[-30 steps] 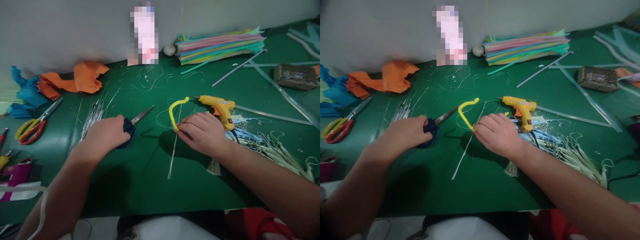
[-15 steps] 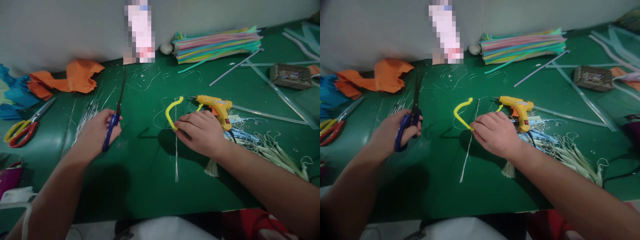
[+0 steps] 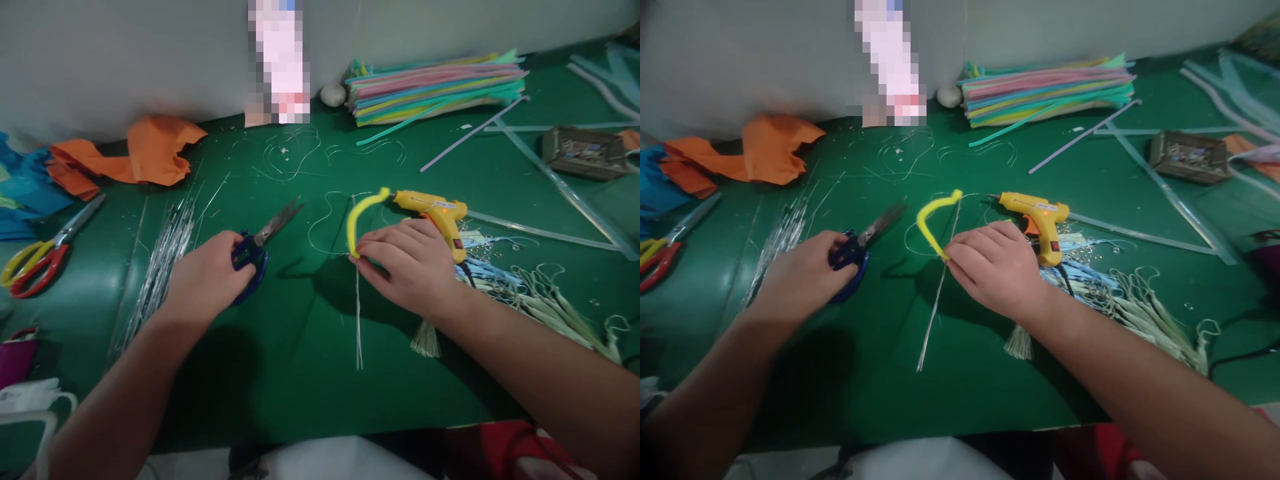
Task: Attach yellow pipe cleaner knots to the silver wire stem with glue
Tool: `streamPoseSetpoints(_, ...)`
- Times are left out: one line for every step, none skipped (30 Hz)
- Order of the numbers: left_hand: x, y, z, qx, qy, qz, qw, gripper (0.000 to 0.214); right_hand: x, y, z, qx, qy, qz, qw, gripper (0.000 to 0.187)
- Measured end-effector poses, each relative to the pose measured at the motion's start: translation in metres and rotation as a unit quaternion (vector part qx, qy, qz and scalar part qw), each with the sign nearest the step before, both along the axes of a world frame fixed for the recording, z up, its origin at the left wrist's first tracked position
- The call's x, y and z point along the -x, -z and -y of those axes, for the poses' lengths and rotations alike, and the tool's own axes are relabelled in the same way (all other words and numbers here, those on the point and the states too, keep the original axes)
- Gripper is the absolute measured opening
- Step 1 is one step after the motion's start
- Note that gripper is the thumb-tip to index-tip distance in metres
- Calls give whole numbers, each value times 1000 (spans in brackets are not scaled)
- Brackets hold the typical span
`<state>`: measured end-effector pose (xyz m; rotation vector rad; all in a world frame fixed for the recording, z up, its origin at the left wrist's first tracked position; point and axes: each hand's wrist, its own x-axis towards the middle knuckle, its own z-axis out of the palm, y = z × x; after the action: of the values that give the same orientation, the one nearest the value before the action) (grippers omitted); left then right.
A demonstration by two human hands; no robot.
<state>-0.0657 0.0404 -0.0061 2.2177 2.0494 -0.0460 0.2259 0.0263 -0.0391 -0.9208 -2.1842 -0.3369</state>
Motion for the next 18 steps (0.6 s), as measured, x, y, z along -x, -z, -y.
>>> streamPoseSetpoints(1,1,0,1,-2,7,1000,35,0,0,0,-1,1,4,1000,5)
streamPoseSetpoints(2,1,0,3,-8,17,1000,36,0,-1,0,0,3,7,1000,3)
streamPoseSetpoints(2,1,1,7,-16,31,999,37,0,-1,0,2,4,10,1000,2)
streamPoseSetpoints(1,1,1,11,-25,49,998,38,-1,-1,0,5,5,9,1000,2)
streamPoseSetpoints(1,1,2,14,-33,67,997,39,-1,-1,0,8,6,6,1000,3)
streamPoseSetpoints(0,1,4,14,-39,85,996,40,-1,-1,1,9,5,1,1000,3)
streamPoseSetpoints(0,1,4,14,-39,101,994,40,-2,-1,1,12,5,-5,1000,4)
streamPoseSetpoints(0,2,5,12,-35,114,993,40,-2,-1,1,15,6,-10,1000,4)
streamPoseSetpoints(0,3,6,6,-28,122,992,41,-2,-1,1,17,7,-14,1000,4)
streamPoseSetpoints(0,4,7,-1,-20,128,992,42,-2,-1,1,18,9,-18,1000,4)
streamPoseSetpoints(1,6,7,-7,-9,133,991,44,-1,-1,1,19,12,-20,1000,4)
streamPoseSetpoints(1,7,8,-12,4,139,990,45,-1,-1,1,18,14,-22,999,5)
streamPoseSetpoints(1,8,8,-15,17,143,989,46,-1,-1,1,16,17,-23,999,5)
streamPoseSetpoints(2,8,8,-17,30,146,989,47,-1,-2,1,14,20,-25,999,5)
streamPoseSetpoints(2,9,9,-16,42,146,988,49,-1,-2,1,11,26,-27,999,5)
streamPoseSetpoints(2,9,9,-15,53,144,988,50,-1,-2,0,7,31,-29,999,4)
streamPoseSetpoints(2,9,9,-14,62,140,988,50,-1,-2,0,3,35,-31,999,4)
streamPoseSetpoints(3,8,9,-14,73,136,988,50,-1,-2,0,0,38,-32,999,4)
